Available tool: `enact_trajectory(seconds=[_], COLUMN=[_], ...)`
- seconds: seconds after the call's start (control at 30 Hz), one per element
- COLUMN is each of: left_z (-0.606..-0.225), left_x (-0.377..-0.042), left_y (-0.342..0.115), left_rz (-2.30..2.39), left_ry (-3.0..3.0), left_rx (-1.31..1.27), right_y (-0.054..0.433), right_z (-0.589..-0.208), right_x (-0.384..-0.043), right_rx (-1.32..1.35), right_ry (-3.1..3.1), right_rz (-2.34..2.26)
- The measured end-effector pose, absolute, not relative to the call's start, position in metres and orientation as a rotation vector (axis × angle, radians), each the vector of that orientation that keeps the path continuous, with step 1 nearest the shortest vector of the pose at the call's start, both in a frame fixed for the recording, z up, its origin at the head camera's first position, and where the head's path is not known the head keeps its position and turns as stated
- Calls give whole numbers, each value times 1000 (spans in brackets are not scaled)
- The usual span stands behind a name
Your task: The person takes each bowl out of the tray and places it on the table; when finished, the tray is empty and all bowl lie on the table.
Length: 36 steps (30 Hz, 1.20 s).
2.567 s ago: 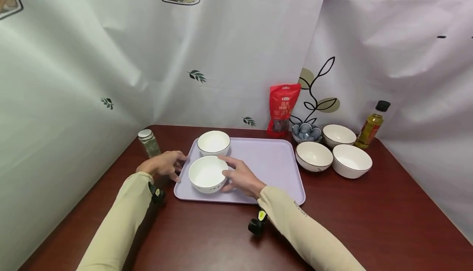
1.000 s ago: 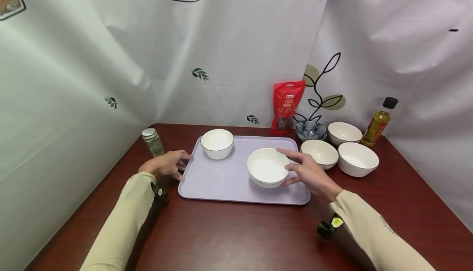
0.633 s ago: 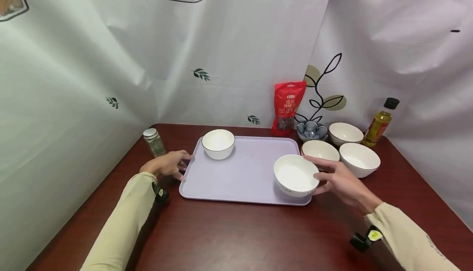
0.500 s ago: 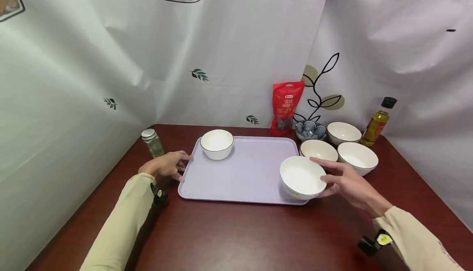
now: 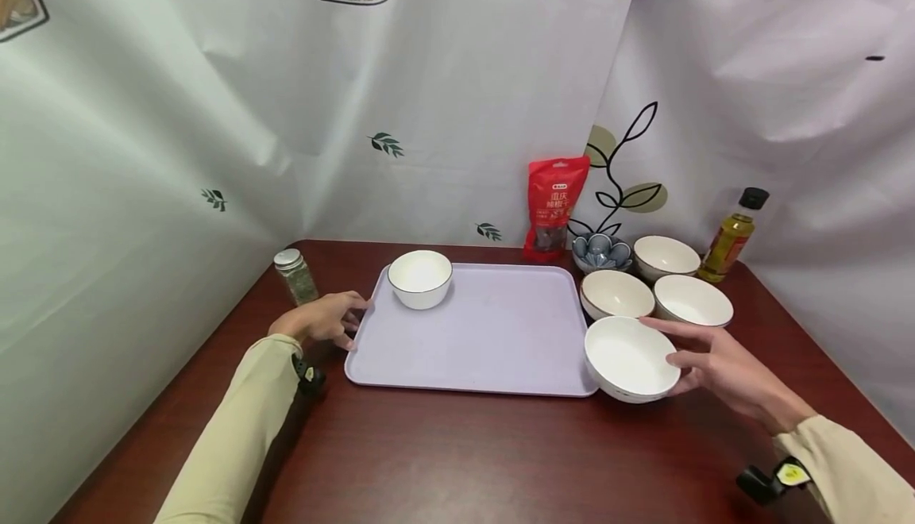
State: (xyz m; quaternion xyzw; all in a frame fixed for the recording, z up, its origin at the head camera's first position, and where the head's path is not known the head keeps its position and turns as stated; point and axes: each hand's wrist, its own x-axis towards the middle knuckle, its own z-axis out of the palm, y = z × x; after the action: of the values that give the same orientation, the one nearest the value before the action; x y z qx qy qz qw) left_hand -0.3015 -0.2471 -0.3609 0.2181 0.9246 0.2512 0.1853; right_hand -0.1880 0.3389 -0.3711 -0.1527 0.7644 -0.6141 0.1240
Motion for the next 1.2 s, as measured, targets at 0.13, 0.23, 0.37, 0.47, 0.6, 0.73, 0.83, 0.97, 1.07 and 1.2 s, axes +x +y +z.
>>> enact_trajectory(seconds=[0.13,0.23,0.37,0.47,0.6,0.73,0.83,0.97,1.07,1.2], left_z=[-361,-361,-360,-362,-364,-364,-363,-362,-362,-362], left_x=[-301,-302,-304,-304,-303,-302,-301,-301,-303,-305], left_y=[-246,-246,-248,-252,-251,-247,-246,-246,-246,-245], left_rz=[704,706,732,759,768,739,718,715,703,683], left_ry=[2607,2601,2581,2560,2565,2592,2604,2606,2606,2611], left_rx=[616,613,644,696,680,617,616,618,621,610], right_y=[349,356,361,363,363,364,364,364,364,364], right_z=[-377,-380,-384,-386,-388,-389,-390,-389,-388,-383], right_x=[-189,-189,-189,-191,-192,-193,-193,-194,-195,-198], right_rx=[-462,-462,-445,-434,-420,-435,-461,-479,-482,-394], right_ry=[2179,2165,2134,2090,2074,2062,2031,2002,2050,2215], right_rz=[-1831,-1843,-1868,-1888,-1883,-1882,-1889,-1880,-1828,-1680])
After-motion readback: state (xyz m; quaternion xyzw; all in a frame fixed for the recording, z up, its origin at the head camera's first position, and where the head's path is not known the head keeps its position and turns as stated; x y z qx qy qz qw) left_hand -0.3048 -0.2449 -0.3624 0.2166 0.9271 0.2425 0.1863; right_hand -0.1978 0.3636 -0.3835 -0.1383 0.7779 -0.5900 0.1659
